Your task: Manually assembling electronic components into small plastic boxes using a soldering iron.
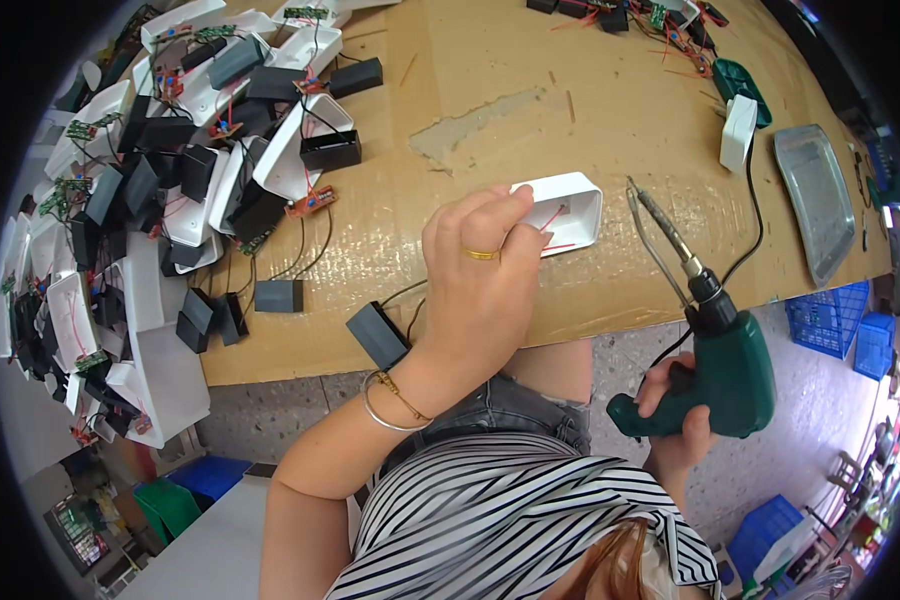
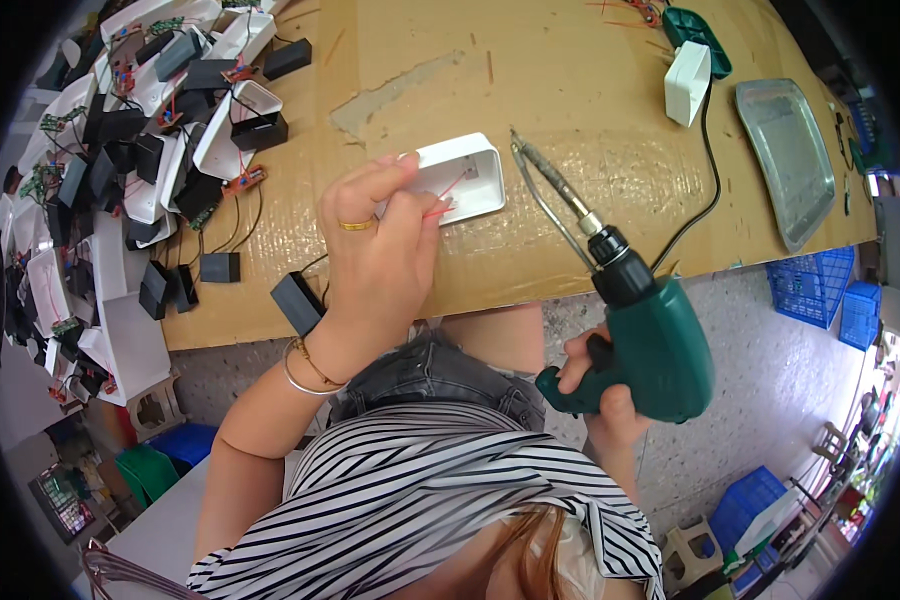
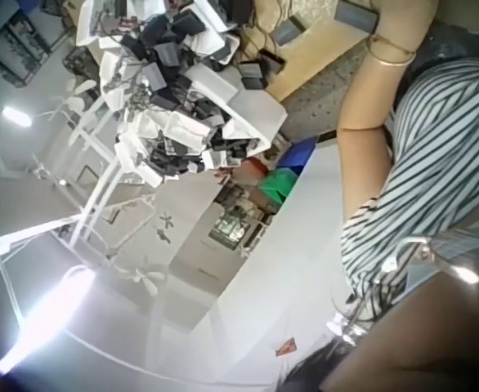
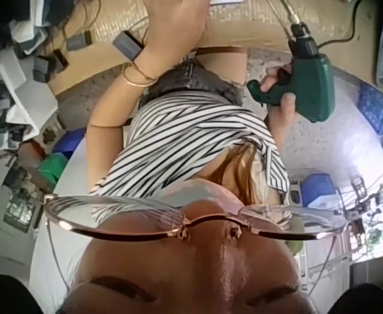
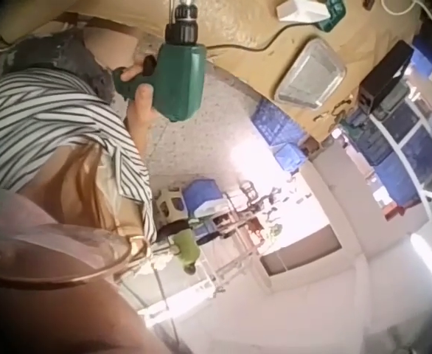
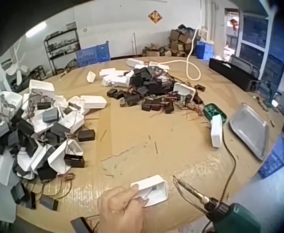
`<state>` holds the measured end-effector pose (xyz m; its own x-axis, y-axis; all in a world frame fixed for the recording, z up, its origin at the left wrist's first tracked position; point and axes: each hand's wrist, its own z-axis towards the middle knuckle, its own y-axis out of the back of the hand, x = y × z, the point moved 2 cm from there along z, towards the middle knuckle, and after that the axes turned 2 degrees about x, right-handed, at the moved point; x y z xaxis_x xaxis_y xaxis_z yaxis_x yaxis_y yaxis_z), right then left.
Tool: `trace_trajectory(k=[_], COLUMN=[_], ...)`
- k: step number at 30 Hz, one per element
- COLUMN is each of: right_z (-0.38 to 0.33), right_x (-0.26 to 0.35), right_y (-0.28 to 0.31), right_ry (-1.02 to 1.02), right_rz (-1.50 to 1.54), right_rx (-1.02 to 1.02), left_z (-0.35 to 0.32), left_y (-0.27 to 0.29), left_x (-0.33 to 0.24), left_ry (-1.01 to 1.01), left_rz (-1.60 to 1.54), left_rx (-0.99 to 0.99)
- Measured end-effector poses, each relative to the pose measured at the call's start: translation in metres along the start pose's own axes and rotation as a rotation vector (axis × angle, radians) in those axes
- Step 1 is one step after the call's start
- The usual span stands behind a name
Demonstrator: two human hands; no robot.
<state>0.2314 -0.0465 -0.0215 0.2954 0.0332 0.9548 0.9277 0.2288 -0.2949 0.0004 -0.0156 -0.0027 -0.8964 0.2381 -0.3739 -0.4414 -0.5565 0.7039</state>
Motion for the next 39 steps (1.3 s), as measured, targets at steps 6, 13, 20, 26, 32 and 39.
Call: trace_trajectory(k=[6,13,20,26,32,39], right_z=[-0.018,-0.016,-0.015,-0.017,-0.016,-0.015], right_x=[-0.001,-0.002,-0.001,-0.001,0.006,0.013], right_y=[-0.003,-0.015,-0.023,-0.018,-0.021,-0.025], right_ry=[-0.148,-0.238,-0.255,-0.253,-0.271,-0.259], right_rz=[-0.147,-0.233,-0.225,-0.203,-0.222,-0.230], right_rx=[-0.075,-0.072,-0.081,-0.077,-0.080,-0.096], left_z=[-0.003,-0.003,-0.004,-0.004,-0.002,-0.002], left_y=[-0.007,-0.006,-0.007,-0.008,-0.003,-0.003], left_x=[0.002,0.002,0.003,0.003,0.000,0.000], left_ry=[-0.021,-0.030,-0.058,-0.068,-0.043,-0.037], left_rz=[0.011,0.026,0.034,0.053,0.054,0.049], left_rx=[-0.034,-0.038,-0.051,-0.064,-0.004,-0.005])
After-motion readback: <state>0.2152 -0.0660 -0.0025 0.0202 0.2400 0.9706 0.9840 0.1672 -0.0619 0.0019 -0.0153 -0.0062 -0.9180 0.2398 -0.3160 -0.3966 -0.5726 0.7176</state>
